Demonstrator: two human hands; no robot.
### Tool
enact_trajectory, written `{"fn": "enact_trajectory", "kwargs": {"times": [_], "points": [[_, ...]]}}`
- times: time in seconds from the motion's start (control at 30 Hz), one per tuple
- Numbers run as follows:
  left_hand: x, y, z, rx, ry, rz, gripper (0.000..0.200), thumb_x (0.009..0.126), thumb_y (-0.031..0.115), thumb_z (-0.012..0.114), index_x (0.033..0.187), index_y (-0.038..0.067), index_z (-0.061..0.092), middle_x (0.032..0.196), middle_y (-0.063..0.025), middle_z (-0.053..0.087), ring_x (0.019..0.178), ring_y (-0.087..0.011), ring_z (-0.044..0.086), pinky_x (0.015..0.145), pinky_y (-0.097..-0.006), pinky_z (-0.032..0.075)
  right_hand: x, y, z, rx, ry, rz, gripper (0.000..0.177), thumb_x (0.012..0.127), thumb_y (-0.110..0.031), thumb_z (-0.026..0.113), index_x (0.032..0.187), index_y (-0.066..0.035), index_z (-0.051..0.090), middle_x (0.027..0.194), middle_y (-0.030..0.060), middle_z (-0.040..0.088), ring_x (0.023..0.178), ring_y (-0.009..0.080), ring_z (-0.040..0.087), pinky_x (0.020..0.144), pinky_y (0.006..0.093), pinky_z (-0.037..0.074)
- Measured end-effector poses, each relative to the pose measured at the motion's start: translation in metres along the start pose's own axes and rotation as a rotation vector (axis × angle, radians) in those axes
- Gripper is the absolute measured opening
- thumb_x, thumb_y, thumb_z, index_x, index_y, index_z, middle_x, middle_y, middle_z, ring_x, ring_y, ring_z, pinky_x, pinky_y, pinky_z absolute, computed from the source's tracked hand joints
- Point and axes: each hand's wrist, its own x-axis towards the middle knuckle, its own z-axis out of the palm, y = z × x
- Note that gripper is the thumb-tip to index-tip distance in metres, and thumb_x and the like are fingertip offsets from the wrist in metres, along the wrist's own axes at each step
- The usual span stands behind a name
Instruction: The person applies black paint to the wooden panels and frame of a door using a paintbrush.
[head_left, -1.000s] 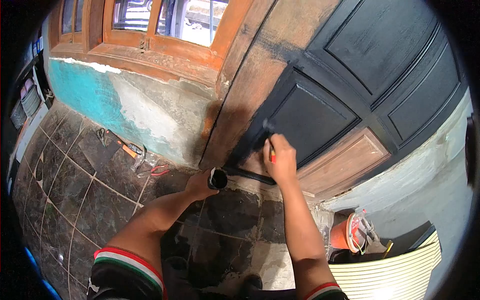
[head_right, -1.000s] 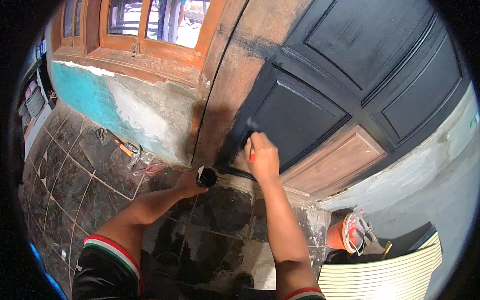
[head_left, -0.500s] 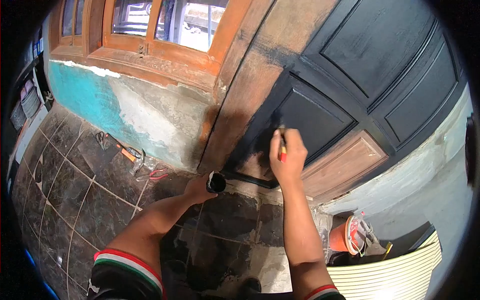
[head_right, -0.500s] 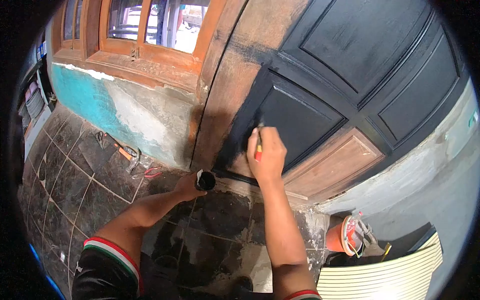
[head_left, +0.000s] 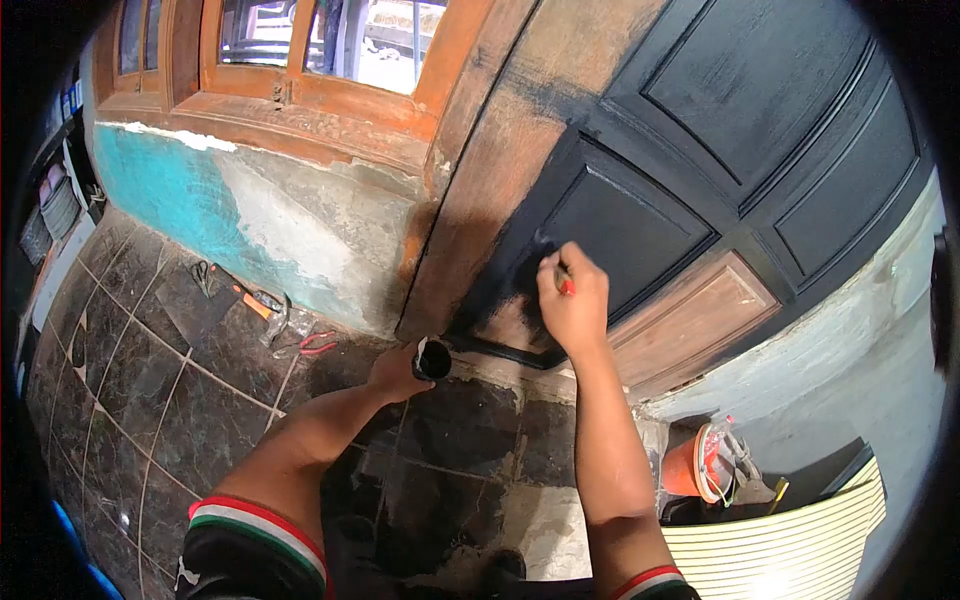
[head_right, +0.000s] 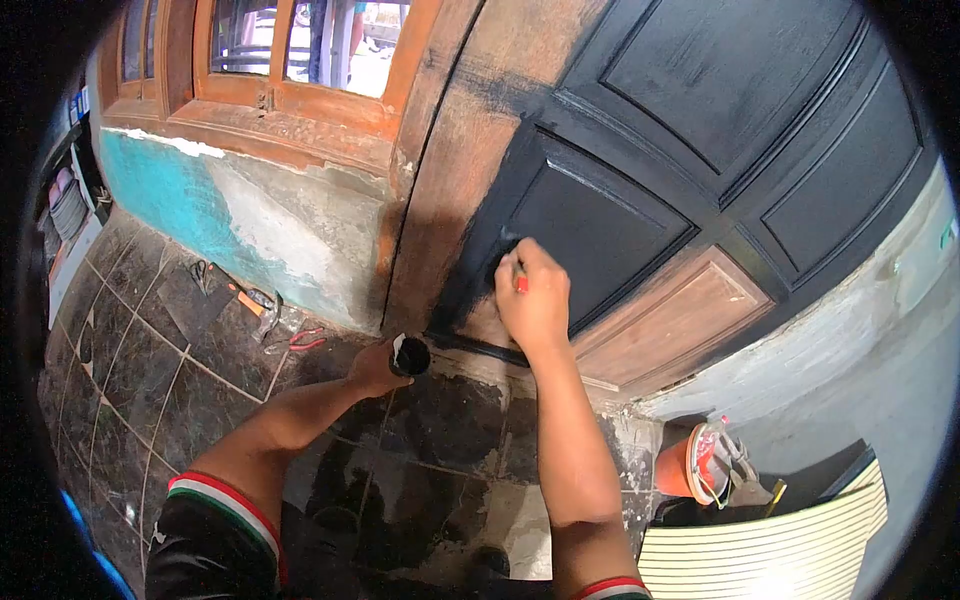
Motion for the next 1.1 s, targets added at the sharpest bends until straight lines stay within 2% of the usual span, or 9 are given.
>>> {"fn": "enact_trajectory", "kwargs": {"times": [0.23,0.4,0.47,0.57,0.73,0.8,0.9,0.97,1.1], "points": [[-0.005,0.004,-0.008,-0.025,-0.064,-0.045,0.113,0.084,0.049,0.091,0.172,0.015,0.029,0.151,-0.0242,0.061,0.140,-0.0445,0.058,0.120,-0.0554,0.049,0.012,-0.016,-0.011,0.079,0.467,-0.111,0.010,0.101,-0.006,0.071,0.095,0.000,0.066,0.088,0.0188,0.067,0.072,0.0365,0.067,0.068,0.0432,0.054],[-0.004,0.003,-0.008,-0.039,-0.062,-0.035,0.111,0.085,0.049,0.090,0.172,0.016,0.031,0.152,-0.0231,0.060,0.141,-0.0444,0.057,0.121,-0.0547,0.047,-0.066,0.039,0.064,0.076,0.097,-0.172,0.014,0.098,-0.001,0.071,0.091,-0.001,0.059,0.086,0.0257,0.061,0.076,0.0488,0.064,0.068,0.0480,0.053],[-0.005,0.007,-0.011,-0.032,-0.068,-0.059,0.110,0.085,0.050,0.090,0.171,0.015,0.031,0.152,-0.0224,0.060,0.141,-0.0443,0.057,0.122,-0.0547,0.047,-0.106,0.061,0.087,0.105,-0.240,-0.067,0.011,0.090,0.002,0.071,0.099,-0.002,0.065,0.096,0.0231,0.068,0.094,0.0475,0.070,0.081,0.0514,0.057],[-0.004,-0.001,-0.004,-0.011,-0.008,-0.015,0.110,0.085,0.051,0.090,0.171,0.014,0.032,0.154,-0.0212,0.058,0.143,-0.0437,0.056,0.122,-0.0550,0.047,-0.109,0.072,0.088,0.209,-0.252,-0.032,0.013,0.089,0.004,0.069,0.101,-0.002,0.069,0.098,0.0221,0.071,0.100,0.0459,0.071,0.085,0.0502,0.058],[-0.003,0.004,-0.008,0.001,-0.123,-0.085,0.111,0.087,0.053,0.088,0.172,0.014,0.028,0.159,-0.0204,0.054,0.147,-0.0427,0.052,0.125,-0.0542,0.045,-0.008,0.024,-0.004,0.068,0.235,-0.009,0.004,0.098,-0.002,0.075,0.098,0.000,0.072,0.092,0.0157,0.073,0.084,0.0301,0.071,0.079,0.0373,0.056],[-0.002,0.003,-0.006,0.007,-0.141,-0.086,0.112,0.088,0.054,0.088,0.173,0.014,0.027,0.160,-0.0209,0.053,0.148,-0.0428,0.051,0.125,-0.0544,0.045,0.017,0.018,-0.029,-0.018,0.477,-0.169,0.006,0.100,-0.001,0.075,0.103,0.002,0.071,0.099,0.0164,0.074,0.086,0.0316,0.071,0.081,0.0377,0.056],[-0.003,0.006,-0.004,0.044,-0.147,-0.090,0.114,0.088,0.055,0.087,0.173,0.013,0.025,0.160,-0.0217,0.052,0.149,-0.0430,0.050,0.125,-0.0545,0.044,0.015,0.024,-0.024,-0.139,0.589,-0.374,0.009,0.095,0.006,0.074,0.102,0.001,0.071,0.103,0.0173,0.074,0.092,0.0358,0.074,0.081,0.0436,0.059],[-0.005,0.005,-0.001,0.082,-0.125,-0.080,0.115,0.088,0.055,0.088,0.174,0.015,0.024,0.158,-0.0212,0.054,0.147,-0.0421,0.052,0.126,-0.0530,0.044,-0.025,0.044,0.010,-0.137,0.380,-0.376,0.008,0.095,0.005,0.071,0.101,0.000,0.073,0.105,0.0181,0.075,0.095,0.0380,0.074,0.084,0.0447,0.061],[-0.006,0.005,-0.008,0.013,-0.160,-0.084,0.116,0.087,0.054,0.088,0.174,0.016,0.022,0.154,-0.0227,0.058,0.143,-0.0431,0.056,0.123,-0.0532,0.047,-0.138,0.109,0.092,-0.228,-0.387,-0.155,0.019,0.087,-0.002,0.070,0.104,-0.005,0.078,0.111,0.0193,0.076,0.102,0.0411,0.075,0.091,0.0472,0.062]]}}
